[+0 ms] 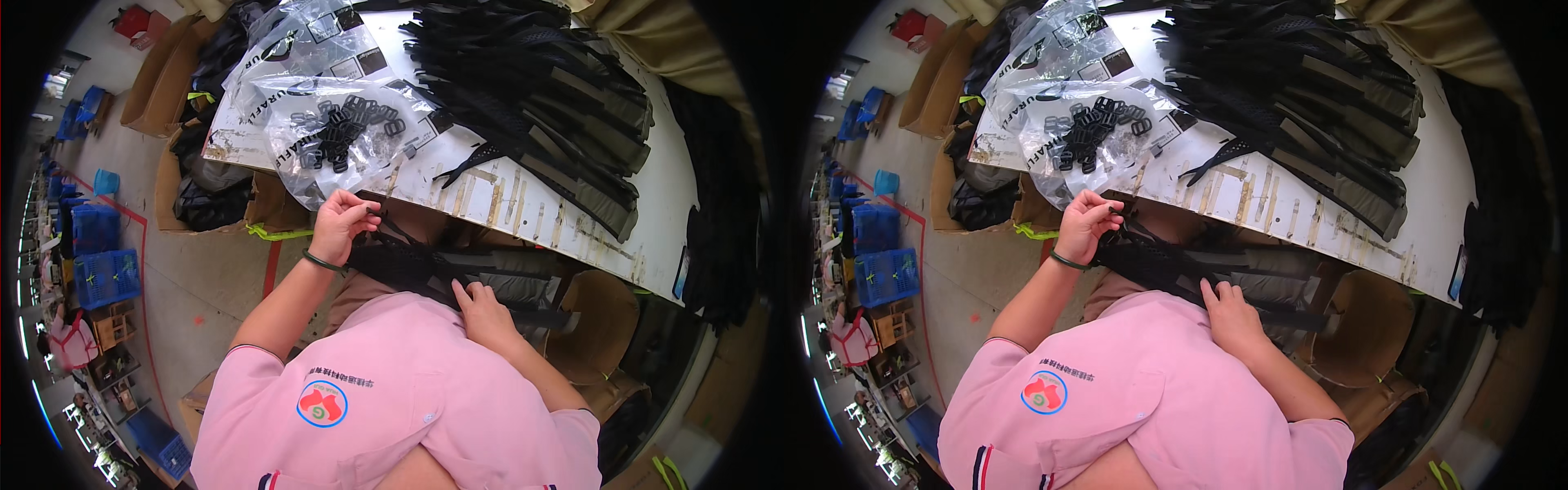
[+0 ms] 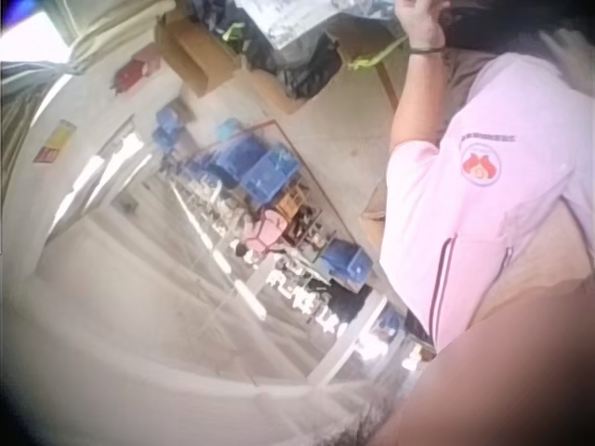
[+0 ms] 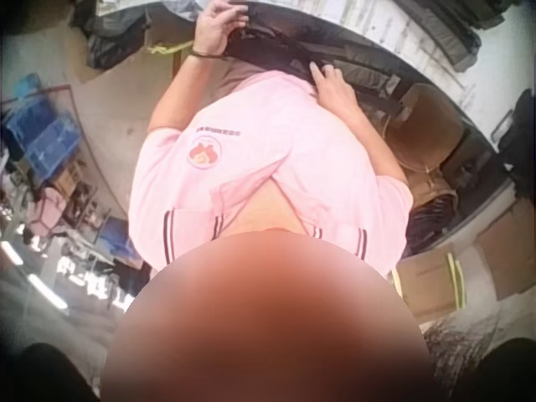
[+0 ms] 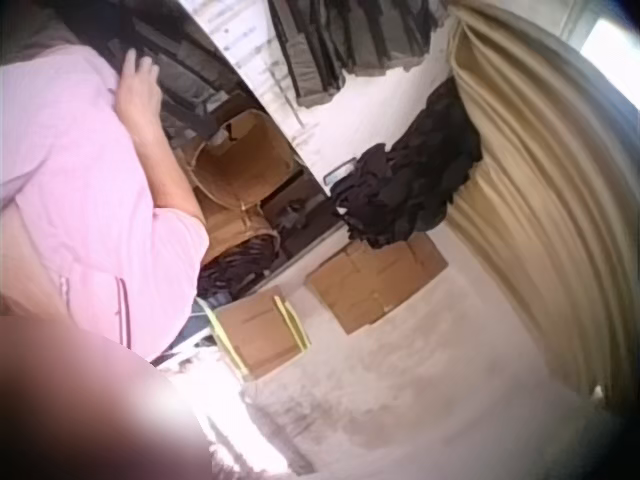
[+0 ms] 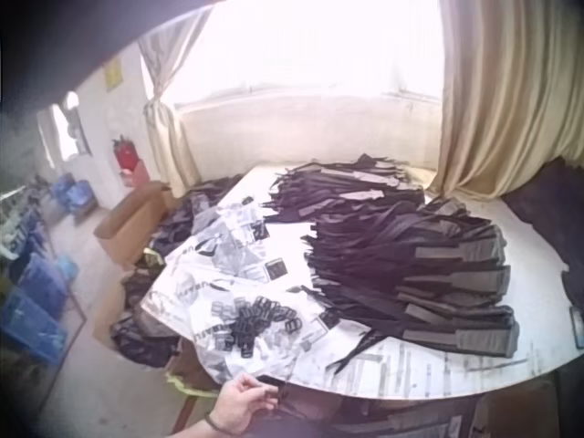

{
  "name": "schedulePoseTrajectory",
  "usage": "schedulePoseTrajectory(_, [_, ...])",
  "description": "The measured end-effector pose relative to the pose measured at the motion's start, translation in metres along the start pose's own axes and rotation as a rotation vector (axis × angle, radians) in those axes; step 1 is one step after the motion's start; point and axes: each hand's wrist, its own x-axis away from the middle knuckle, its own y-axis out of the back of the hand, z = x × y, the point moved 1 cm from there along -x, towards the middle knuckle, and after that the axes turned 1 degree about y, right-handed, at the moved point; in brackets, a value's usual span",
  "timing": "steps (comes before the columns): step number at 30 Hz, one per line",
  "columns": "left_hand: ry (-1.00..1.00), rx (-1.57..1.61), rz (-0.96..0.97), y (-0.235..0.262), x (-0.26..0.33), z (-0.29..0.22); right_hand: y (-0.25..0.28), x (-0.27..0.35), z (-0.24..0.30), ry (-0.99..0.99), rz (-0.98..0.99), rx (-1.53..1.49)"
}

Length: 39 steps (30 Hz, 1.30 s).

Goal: Manually attaching plastic buckles and sliders to nylon webbing straps for backpacks.

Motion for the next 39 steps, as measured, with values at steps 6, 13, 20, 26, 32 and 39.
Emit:
schedulePoseTrajectory(6, [0.062,0.002,0.066,0.019,0.022,-0.002,0.011,0.006,-0.008,0.035,-0.018,0.036])
schedulePoseTrajectory(13, [-0.105,-0.447,0.025,0.035,0.025,-0.004,0.021,0.011,-0.008,0.005,-0.246,0.191])
schedulePoseTrajectory(20, [-0.083,-0.488,0.0,0.036,0.025,-0.013,0.023,0.0,-0.015,-0.111,0.068,-0.098])
schedulePoseTrajectory(26, [-0.172,-0.473,0.108,-0.003,0.025,-0.031,0.054,-0.102,0.039,0.357,-0.469,-0.541])
schedulePoseTrajectory(32, [-0.367,-0.518,0.06,-0.017,-0.017,-0.056,0.021,-0.153,0.054,0.214,-0.259,-1.142])
schedulePoseTrajectory(39, [-0.983,-1.417,0.022,-0.044,-0.109,-0.058,0.036,-0.153,0.047,0.38,-0.421,-0.856])
